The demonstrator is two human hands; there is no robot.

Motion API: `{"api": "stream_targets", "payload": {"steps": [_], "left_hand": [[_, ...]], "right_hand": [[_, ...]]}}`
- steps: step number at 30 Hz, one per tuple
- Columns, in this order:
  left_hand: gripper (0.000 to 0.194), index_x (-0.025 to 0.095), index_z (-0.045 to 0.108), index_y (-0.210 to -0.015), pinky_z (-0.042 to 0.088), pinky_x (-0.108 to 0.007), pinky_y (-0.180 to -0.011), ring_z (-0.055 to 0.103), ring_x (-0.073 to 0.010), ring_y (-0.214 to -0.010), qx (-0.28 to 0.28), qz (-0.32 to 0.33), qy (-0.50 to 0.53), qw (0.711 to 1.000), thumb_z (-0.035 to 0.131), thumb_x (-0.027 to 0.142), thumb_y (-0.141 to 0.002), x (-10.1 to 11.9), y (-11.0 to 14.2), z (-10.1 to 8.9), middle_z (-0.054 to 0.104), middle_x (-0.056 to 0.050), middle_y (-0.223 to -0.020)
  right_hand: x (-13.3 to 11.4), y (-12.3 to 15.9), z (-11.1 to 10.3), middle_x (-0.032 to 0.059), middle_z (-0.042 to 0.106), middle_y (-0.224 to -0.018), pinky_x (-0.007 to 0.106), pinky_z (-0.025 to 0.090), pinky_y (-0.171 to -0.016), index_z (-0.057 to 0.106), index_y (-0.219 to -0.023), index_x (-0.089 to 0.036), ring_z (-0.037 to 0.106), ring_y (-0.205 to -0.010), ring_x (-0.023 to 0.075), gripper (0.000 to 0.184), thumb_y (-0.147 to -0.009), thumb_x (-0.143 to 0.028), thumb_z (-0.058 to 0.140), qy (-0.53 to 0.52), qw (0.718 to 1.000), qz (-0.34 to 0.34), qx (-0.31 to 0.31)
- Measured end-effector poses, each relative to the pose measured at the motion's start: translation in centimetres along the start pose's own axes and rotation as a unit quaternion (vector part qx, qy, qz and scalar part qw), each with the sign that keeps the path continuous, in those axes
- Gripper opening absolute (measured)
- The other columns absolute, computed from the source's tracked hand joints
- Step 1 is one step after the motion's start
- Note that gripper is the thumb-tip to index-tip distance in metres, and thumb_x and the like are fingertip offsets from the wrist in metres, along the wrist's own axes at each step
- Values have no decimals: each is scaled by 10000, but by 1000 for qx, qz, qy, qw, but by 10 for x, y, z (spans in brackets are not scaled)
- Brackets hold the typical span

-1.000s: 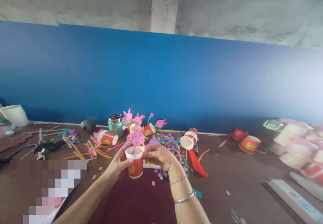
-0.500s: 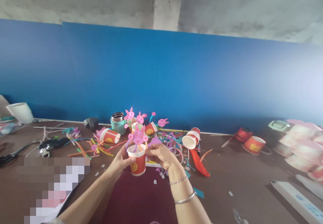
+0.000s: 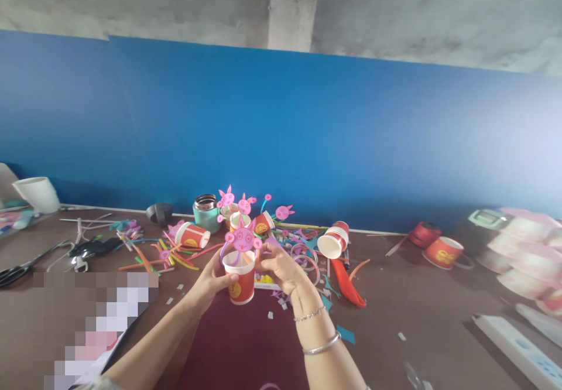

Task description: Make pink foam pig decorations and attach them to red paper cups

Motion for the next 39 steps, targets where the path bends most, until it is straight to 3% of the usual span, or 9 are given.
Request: {"api": "stream_targets", "payload": {"steps": [7, 12, 17, 23, 28, 39], "left_hand": [[835, 236, 400, -1359, 371, -454, -1003, 458, -340, -1228, 7, -13, -1, 1000, 794, 213, -624, -1, 1, 0, 548, -118, -1306], [796, 216, 437, -1331, 378, -446, -997, 442, -346, -1240, 43, 4, 0, 999, 794, 255, -622, -4, -2, -4, 534, -124, -1321], [789, 219, 441, -1315, 395, -415, -990, 466, -319, -1228, 97, 22, -6, 995, 796, 268, -612, -5, -4, -7, 549, -109, -1313], [793, 237, 402, -1341, 391, -404, -1001, 481, -301, -1222, 76, 8, -17, 997, 782, 230, -645, -3, -1, -5, 545, -102, -1318], [793, 227, 395, -1351, 386, -417, -1004, 485, -309, -1218, 82, 7, -8, 997, 777, 246, -657, -2, -1, -3, 545, -119, -1315], [813, 211, 405, -1321, 405, -401, -988, 520, -297, -1183, 145, 35, -24, 988, 801, 233, -611, -7, -9, -14, 600, -111, -1244]], "right_hand": [[-1, 0, 1, 1, 654, -713, 277, 438, -669, 604, -714, -168, 604, -688, 157, 192, -565, -150, 724, 15, 999, -17, -22], [-2, 1, -3, -5, 653, -718, 267, 442, -673, 627, -795, -178, 604, -683, 142, 271, -588, -252, 786, 43, 999, 2, 33], [-7, 0, -5, 38, 677, -792, 280, 451, -701, 688, -837, -153, 604, -727, 157, 313, -618, -360, 775, 106, 991, -28, 76], [-10, -1, 0, 3, 636, -666, 264, 404, -616, 678, -727, -157, 540, -619, 133, 243, -658, -384, 733, 177, 972, -82, 132], [-11, -3, 4, -13, 594, -599, 267, 386, -574, 629, -696, -167, 514, -562, 129, 258, -645, -398, 732, 150, 971, -113, 151], [-6, -5, 2, 20, 652, -713, 287, 454, -598, 670, -858, -153, 593, -627, 158, 351, -637, -417, 740, 140, 976, -57, 155]]}}
Point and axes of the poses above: each hand's wrist, its own y-axis away from the middle knuckle, its own z-axis out of the palm, x = y × z, the point moved 2 cm from there along -y, towards the middle knuckle
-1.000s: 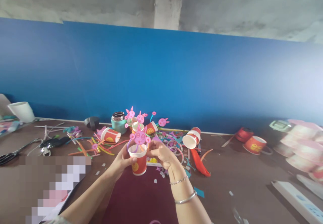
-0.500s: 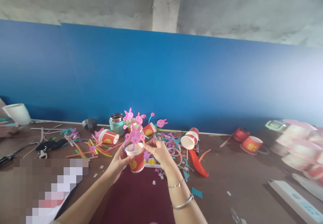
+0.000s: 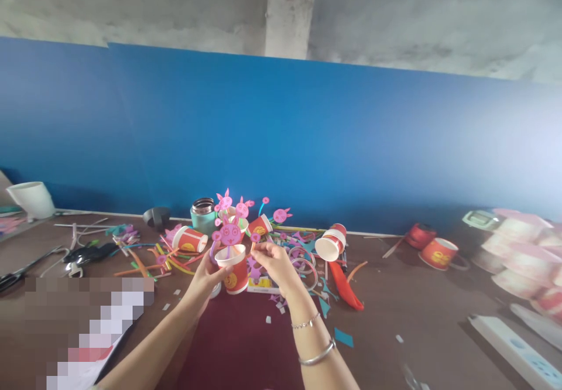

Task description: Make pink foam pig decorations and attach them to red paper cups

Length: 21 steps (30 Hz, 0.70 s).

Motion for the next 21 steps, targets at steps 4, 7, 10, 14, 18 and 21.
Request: {"api": "stream_targets", "payload": {"steps": [4, 7, 10, 14, 18, 21], "left_hand": [[756, 215, 431, -1295, 417, -387, -976, 531, -288, -1172, -13, -3, -4, 1000, 789, 224, -630, 1, 0, 1, 602, -102, -1244], [714, 212, 450, -1289, 414, -387, -980, 542, -285, -1158, -36, -9, -6, 999, 776, 215, -654, 6, 5, 6, 610, -100, -1231], [740, 214, 447, -1308, 411, -401, -983, 528, -299, -1171, -44, -9, -2, 999, 781, 214, -647, 9, 8, 9, 614, -102, -1223], [802, 227, 416, -1343, 404, -408, -991, 509, -307, -1189, -50, -14, 1, 999, 791, 228, -634, 5, 9, 8, 594, -103, -1253], [828, 247, 403, -1357, 400, -418, -994, 472, -322, -1223, -72, -23, 19, 997, 797, 235, -629, 3, 10, 7, 555, -112, -1302], [804, 242, 407, -1357, 385, -434, -1004, 446, -333, -1243, -102, -27, 29, 994, 786, 229, -647, 6, 11, 8, 523, -122, -1335]], "right_hand": [[0, -2, 2, 26, 661, -658, 280, 442, -570, 697, -751, -148, 584, -588, 154, 299, -620, -413, 745, 17, 999, -15, 32], [0, 0, 1, 42, 688, -712, 271, 450, -565, 701, -756, -153, 607, -618, 158, 300, -621, -417, 751, -1, 1000, 5, 10], [4, 2, -2, 41, 694, -729, 255, 452, -562, 680, -736, -160, 632, -635, 153, 302, -620, -424, 769, -49, 996, 67, -43], [7, 4, -5, 7, 653, -623, 238, 445, -580, 658, -694, -148, 606, -577, 115, 308, -586, -390, 815, -113, 984, 107, -92], [7, 3, -4, -6, 637, -614, 234, 454, -635, 643, -615, -133, 578, -573, 91, 297, -519, -313, 860, -152, 976, 108, -108], [7, 4, -5, -23, 626, -613, 242, 456, -661, 640, -622, -143, 583, -596, 96, 291, -496, -269, 870, -167, 973, 101, -121]]}}
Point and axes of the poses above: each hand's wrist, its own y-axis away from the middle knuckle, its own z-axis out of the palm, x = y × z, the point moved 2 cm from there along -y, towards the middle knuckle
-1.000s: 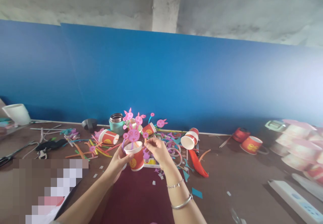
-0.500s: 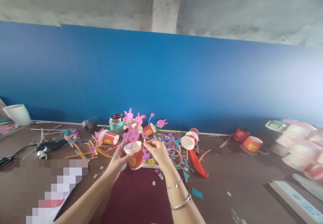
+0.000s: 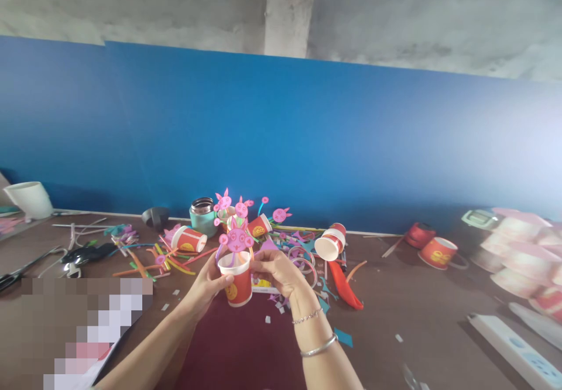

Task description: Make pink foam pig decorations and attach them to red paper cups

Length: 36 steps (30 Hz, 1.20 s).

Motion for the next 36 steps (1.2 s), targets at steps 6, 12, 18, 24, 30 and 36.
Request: {"api": "stream_targets", "payload": {"steps": [6, 12, 18, 24, 30, 36], "left_hand": [[782, 238, 436, -1337, 395, -437, -989, 456, -341, -1231, -24, -12, -3, 1000, 789, 224, -640, 4, 1, 2, 542, -122, -1312], [809, 234, 415, -1346, 399, -433, -977, 479, -339, -1208, -18, -22, -2, 1000, 794, 215, -631, -1, -2, -3, 553, -125, -1297], [779, 227, 424, -1329, 383, -410, -1000, 493, -314, -1207, 51, 1, -18, 999, 788, 251, -641, -2, -5, -7, 580, -114, -1271], [840, 242, 391, -1335, 407, -384, -985, 520, -289, -1185, 131, 34, -26, 990, 804, 289, -605, -8, -12, -13, 601, -96, -1244], [856, 218, 363, -1350, 429, -376, -972, 506, -289, -1197, 108, 43, -47, 992, 793, 288, -614, -11, -10, -9, 566, -118, -1275], [529, 172, 400, -1330, 488, -339, -891, 601, -232, -1078, 201, 74, -286, 934, 494, 396, -859, -4, -18, -31, 624, -125, -1173]], "right_hand": [[1, 1, 3, -33, 617, -635, 240, 435, -642, 593, -627, -154, 571, -597, 96, 309, -498, -232, 863, -1, 1000, -6, -21], [1, 1, 9, -28, 619, -647, 250, 423, -592, 592, -771, -186, 560, -591, 118, 326, -551, -227, 829, 27, 997, -62, -33], [0, -1, 4, 18, 649, -831, 287, 474, -664, 597, -929, -185, 618, -788, 181, 410, -603, -320, 806, 115, 991, -67, 31], [13, -9, 6, 50, 649, -916, 310, 492, -709, 606, -1029, -173, 613, -875, 213, 478, -597, -253, 793, 211, 976, -57, 15], [23, -9, 24, 31, 684, -920, 343, 506, -768, 580, -1071, -182, 628, -876, 231, 588, -534, -219, 817, 274, 956, -100, 18], [19, -12, 23, 44, 695, -932, 369, 518, -776, 581, -1077, -164, 643, -859, 241, 544, -569, -210, 770, 282, 949, -133, 46]]}}
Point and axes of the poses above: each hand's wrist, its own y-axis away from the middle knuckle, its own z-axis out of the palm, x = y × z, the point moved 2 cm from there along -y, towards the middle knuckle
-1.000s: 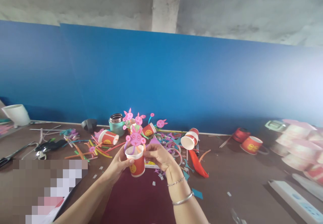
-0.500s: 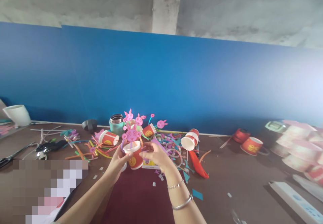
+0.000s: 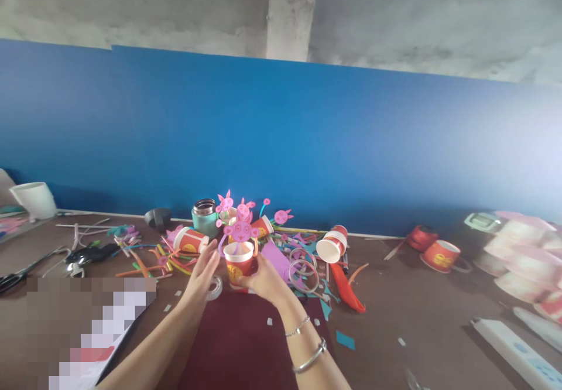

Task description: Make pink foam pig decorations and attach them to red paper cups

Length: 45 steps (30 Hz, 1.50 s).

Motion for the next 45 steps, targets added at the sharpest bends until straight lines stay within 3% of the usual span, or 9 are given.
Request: {"api": "stream_targets", "payload": {"steps": [2, 3, 7, 12, 16, 22, 31, 37, 45], "left_hand": [[401, 159, 419, -1302, 490, -300, -878, 610, -186, -1058, 20, 28, -279, 960, 342, 282, -929, -1, -11, -14, 623, -112, -1172], [370, 153, 458, -1265, 485, -318, -885, 608, -198, -1057, 15, 24, -330, 944, 364, 232, -916, -2, -17, -20, 615, -120, -1184], [340, 155, 546, -1163, 447, -349, -932, 572, -235, -1115, -44, 14, -451, 891, 438, 103, -845, -6, -33, -31, 544, -137, -1287], [356, 131, 540, -1152, 484, -385, -861, 629, -262, -1027, -116, -23, -571, 813, 408, 55, -829, -3, -37, -17, 273, -191, -1480], [313, 137, 592, -1060, 488, -348, -851, 632, -246, -1029, -144, -52, -611, 777, 380, 54, -845, 12, -37, -14, 380, -183, -1424], [330, 99, 614, -1060, 505, -334, -789, 644, -254, -993, -155, -90, -637, 750, 352, 49, -865, 35, -21, -25, 637, -196, -1071], [364, 69, 616, -1046, 502, -330, -762, 655, -251, -945, -157, -73, -668, 723, 316, -10, -854, 54, 4, -32, 608, -199, -1070], [319, 87, 609, -1040, 435, -382, -874, 546, -293, -1089, -164, -12, -684, 710, 383, 22, -825, 67, 10, -38, 628, -175, -1071], [355, 186, 573, -992, 378, -367, -862, 580, -242, -1007, -184, 47, -671, 716, 395, -8, -755, 77, -10, -87, 654, -88, -1030]], "right_hand": [[3, -4, -5, 48, 691, -924, 375, 515, -779, 583, -1069, -160, 639, -844, 238, 519, -577, -192, 745, 13, 999, -7, 40], [6, -6, -7, 50, 689, -917, 376, 515, -773, 581, -1070, -157, 638, -834, 237, 520, -576, -189, 739, 10, 998, -7, 56], [17, -16, -3, 62, 681, -928, 366, 529, -736, 551, -1097, -153, 641, -846, 248, 560, -572, -210, 738, -59, 996, -4, 70], [19, -30, 13, 72, 665, -1008, 362, 510, -802, 518, -1074, -161, 633, -913, 239, 540, -574, -171, 721, -51, 993, -43, 99], [11, -42, 28, 75, 667, -1005, 361, 511, -801, 502, -1098, -161, 643, -897, 234, 552, -585, -158, 703, -45, 994, -64, 80], [18, -62, 43, 70, 662, -1049, 380, 475, -859, 522, -1081, -195, 615, -975, 257, 578, -549, -182, 746, 27, 992, -70, 104], [38, -84, 57, 76, 656, -1097, 360, 473, -858, 518, -1140, -182, 618, -986, 248, 596, -581, -211, 724, 89, 992, -39, 86], [41, -92, 59, 122, 679, -1045, 389, 479, -834, 570, -1090, -138, 634, -968, 295, 520, -602, -230, 722, 133, 986, 2, 103], [36, -86, 60, 144, 671, -1092, 361, 453, -885, 592, -1115, -120, 605, -1054, 314, 529, -626, -258, 741, 186, 975, -10, 123]]}}
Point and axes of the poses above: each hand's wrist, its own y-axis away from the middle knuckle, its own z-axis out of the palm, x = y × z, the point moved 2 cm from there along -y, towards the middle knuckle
